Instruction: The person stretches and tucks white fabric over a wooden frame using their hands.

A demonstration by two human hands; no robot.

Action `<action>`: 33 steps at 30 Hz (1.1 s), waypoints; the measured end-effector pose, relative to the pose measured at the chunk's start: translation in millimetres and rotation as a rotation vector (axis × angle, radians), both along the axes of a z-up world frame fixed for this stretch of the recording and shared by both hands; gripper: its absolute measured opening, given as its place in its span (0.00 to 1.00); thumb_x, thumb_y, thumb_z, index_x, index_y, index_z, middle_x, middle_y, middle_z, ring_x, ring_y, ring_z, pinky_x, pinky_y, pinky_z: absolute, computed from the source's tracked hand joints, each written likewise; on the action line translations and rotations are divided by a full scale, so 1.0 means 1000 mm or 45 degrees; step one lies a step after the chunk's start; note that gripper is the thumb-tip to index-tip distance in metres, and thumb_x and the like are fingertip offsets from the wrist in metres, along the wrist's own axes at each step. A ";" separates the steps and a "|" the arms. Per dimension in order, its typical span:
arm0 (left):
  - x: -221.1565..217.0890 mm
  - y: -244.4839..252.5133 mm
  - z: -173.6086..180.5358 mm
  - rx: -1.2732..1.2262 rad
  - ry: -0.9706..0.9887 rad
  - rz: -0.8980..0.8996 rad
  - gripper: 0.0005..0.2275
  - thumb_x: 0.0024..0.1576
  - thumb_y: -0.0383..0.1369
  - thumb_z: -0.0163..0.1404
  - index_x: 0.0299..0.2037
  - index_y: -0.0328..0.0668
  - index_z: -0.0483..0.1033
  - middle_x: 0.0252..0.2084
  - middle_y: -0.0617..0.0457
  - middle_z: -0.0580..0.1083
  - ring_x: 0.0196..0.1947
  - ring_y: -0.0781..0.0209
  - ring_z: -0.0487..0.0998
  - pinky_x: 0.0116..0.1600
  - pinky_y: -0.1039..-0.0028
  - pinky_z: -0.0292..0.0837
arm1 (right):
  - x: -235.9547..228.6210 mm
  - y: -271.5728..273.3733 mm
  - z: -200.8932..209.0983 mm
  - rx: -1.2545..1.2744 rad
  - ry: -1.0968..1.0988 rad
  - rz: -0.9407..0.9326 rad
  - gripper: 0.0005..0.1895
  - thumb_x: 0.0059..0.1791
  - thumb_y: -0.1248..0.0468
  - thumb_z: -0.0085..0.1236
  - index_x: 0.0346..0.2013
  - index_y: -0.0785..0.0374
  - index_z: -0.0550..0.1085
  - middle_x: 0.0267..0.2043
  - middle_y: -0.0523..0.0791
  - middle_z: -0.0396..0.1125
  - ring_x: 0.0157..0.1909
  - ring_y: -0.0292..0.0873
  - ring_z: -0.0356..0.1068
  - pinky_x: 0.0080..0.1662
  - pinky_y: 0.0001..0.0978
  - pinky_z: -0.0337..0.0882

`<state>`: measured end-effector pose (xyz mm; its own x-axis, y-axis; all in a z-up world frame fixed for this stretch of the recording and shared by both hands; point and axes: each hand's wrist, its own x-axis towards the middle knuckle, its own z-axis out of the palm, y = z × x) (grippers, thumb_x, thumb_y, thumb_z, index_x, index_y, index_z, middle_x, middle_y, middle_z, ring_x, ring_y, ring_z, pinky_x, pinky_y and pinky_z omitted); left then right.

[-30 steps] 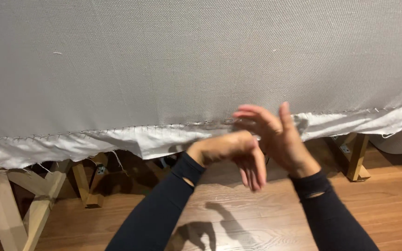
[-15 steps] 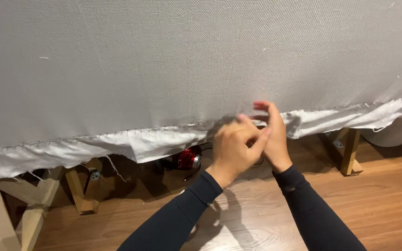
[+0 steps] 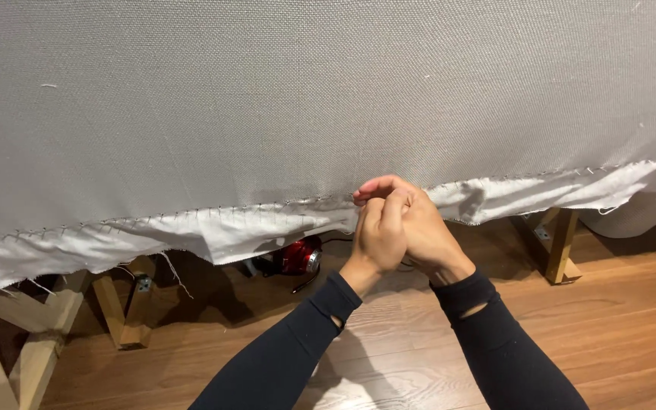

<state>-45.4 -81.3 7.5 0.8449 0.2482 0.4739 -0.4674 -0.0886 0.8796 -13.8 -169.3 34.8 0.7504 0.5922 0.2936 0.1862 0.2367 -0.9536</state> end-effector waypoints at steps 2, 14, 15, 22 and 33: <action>0.008 0.002 -0.012 -0.020 -0.036 -0.010 0.20 0.64 0.39 0.38 0.34 0.28 0.77 0.32 0.42 0.79 0.37 0.55 0.80 0.47 0.68 0.72 | -0.002 0.002 -0.001 0.054 0.049 0.022 0.10 0.53 0.71 0.51 0.49 0.68 0.72 0.50 0.50 0.73 0.54 0.43 0.74 0.57 0.35 0.75; 0.018 0.038 -0.012 -0.127 0.049 -0.427 0.28 0.70 0.53 0.40 0.25 0.37 0.73 0.27 0.48 0.75 0.27 0.62 0.72 0.39 0.67 0.67 | 0.012 -0.022 -0.012 0.296 0.196 0.394 0.36 0.53 0.45 0.49 0.69 0.60 0.56 0.69 0.54 0.55 0.66 0.50 0.62 0.65 0.50 0.65; 0.016 0.042 -0.004 -0.238 -0.003 -0.470 0.29 0.68 0.57 0.39 0.28 0.40 0.74 0.31 0.50 0.75 0.29 0.62 0.73 0.40 0.66 0.68 | 0.012 -0.026 -0.010 0.446 0.316 0.626 0.49 0.51 0.28 0.41 0.77 0.52 0.48 0.77 0.53 0.47 0.69 0.53 0.58 0.66 0.59 0.63; -0.003 0.017 0.010 -0.555 0.258 -0.277 0.46 0.49 0.72 0.40 0.64 0.38 0.64 0.64 0.40 0.66 0.68 0.47 0.63 0.65 0.46 0.58 | 0.007 -0.022 -0.005 0.632 0.426 0.266 0.67 0.42 0.18 0.37 0.80 0.61 0.45 0.81 0.59 0.43 0.80 0.56 0.49 0.75 0.52 0.54; -0.019 0.010 0.013 -0.159 0.433 -1.287 0.43 0.61 0.68 0.33 0.61 0.26 0.72 0.64 0.31 0.71 0.69 0.39 0.68 0.73 0.52 0.59 | 0.124 -0.039 -0.198 1.439 0.476 1.599 0.36 0.42 0.43 0.52 0.55 0.65 0.63 0.53 0.54 0.64 0.54 0.49 0.61 0.55 0.42 0.65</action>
<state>-64.7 -71.7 20.5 0.7686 -0.6094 0.1946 -0.0022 0.3016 0.9534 110.5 -208.8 -163.6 0.1486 0.4625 0.8741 -0.7956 0.5808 -0.1720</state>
